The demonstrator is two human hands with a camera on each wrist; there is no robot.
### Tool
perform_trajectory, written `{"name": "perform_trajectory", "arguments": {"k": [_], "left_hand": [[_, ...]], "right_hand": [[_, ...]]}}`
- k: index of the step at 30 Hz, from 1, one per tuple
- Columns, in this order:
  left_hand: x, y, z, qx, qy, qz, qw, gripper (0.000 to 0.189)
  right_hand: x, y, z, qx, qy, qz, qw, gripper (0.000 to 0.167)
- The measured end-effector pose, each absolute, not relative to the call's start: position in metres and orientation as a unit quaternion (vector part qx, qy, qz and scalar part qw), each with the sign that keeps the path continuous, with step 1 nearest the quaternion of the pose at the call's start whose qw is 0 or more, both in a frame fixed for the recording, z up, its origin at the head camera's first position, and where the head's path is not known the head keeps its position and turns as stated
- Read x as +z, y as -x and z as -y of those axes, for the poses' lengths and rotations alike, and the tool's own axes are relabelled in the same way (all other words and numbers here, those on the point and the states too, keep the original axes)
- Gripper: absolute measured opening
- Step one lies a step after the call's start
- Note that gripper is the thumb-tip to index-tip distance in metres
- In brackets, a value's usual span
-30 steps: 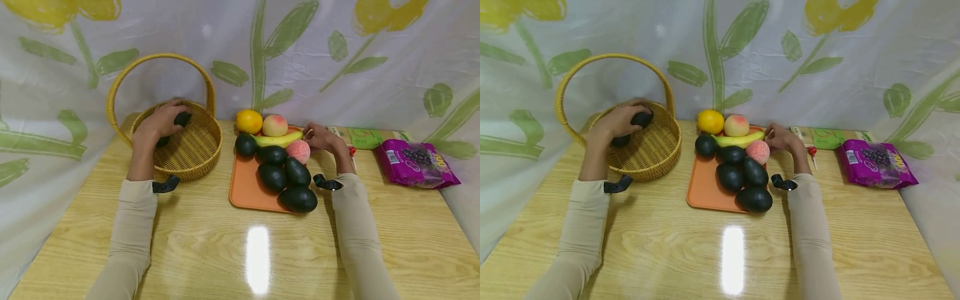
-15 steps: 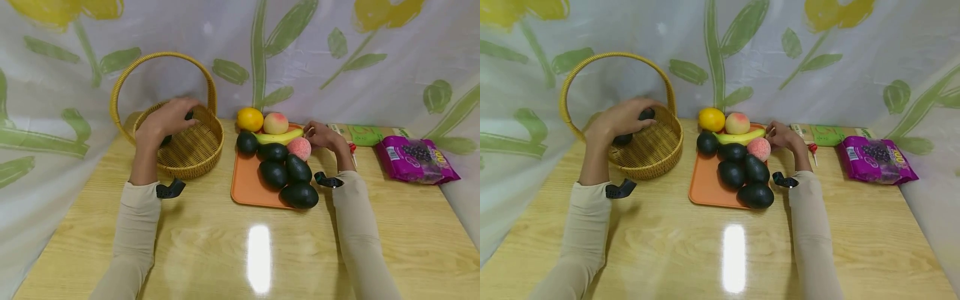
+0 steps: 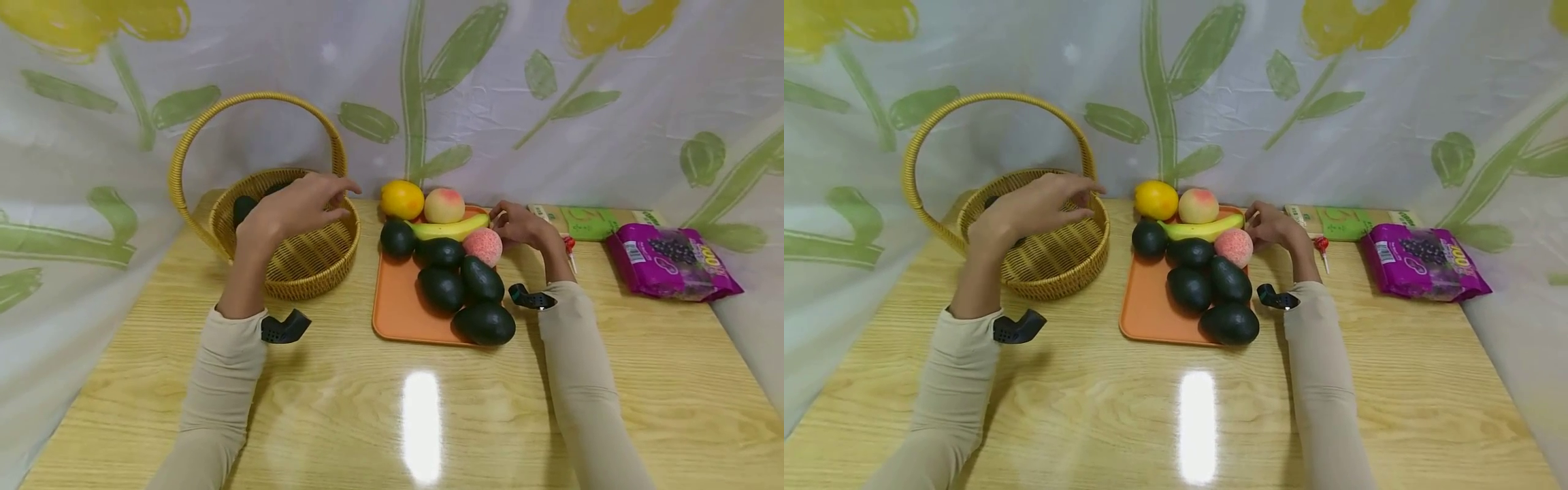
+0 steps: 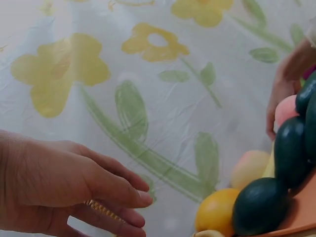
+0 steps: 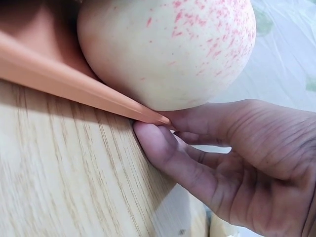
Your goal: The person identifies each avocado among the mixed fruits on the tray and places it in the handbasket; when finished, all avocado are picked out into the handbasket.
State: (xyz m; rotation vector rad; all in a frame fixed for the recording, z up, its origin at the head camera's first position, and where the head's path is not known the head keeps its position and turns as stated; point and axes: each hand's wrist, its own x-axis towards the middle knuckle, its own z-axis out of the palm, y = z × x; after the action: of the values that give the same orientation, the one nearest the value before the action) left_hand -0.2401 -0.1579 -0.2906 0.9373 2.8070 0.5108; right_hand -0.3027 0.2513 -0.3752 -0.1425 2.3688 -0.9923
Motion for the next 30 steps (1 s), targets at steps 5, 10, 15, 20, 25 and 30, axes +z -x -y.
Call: {"name": "perform_trajectory", "arguments": {"k": [5,10,15,20,25,30], "left_hand": [[-0.291,0.237,0.146,0.17,-0.31,-0.934,0.051,0.045],[-0.298,0.234,0.127,0.157,-0.319,-0.935,0.011,0.049],[-0.311,0.233,0.107,0.14,-0.324,-0.935,0.022,0.05],[-0.326,0.238,0.091,0.105,-0.351,-0.93,0.022,0.048],[-0.337,0.239,0.081,0.068,-0.345,-0.936,0.023,0.049],[-0.346,0.239,0.073,0.047,-0.326,-0.941,0.076,0.062]], "right_hand": [[-0.384,0.31,-0.254,-0.37,0.054,-0.886,0.275,0.051],[-0.402,0.322,-0.261,-0.365,0.052,-0.892,0.262,0.05],[-0.408,0.325,-0.264,-0.365,0.057,-0.892,0.262,0.049],[-0.397,0.318,-0.258,-0.362,0.053,-0.892,0.266,0.05],[-0.398,0.317,-0.259,-0.369,0.056,-0.89,0.262,0.051],[-0.406,0.32,-0.263,-0.371,0.059,-0.891,0.253,0.05]]}}
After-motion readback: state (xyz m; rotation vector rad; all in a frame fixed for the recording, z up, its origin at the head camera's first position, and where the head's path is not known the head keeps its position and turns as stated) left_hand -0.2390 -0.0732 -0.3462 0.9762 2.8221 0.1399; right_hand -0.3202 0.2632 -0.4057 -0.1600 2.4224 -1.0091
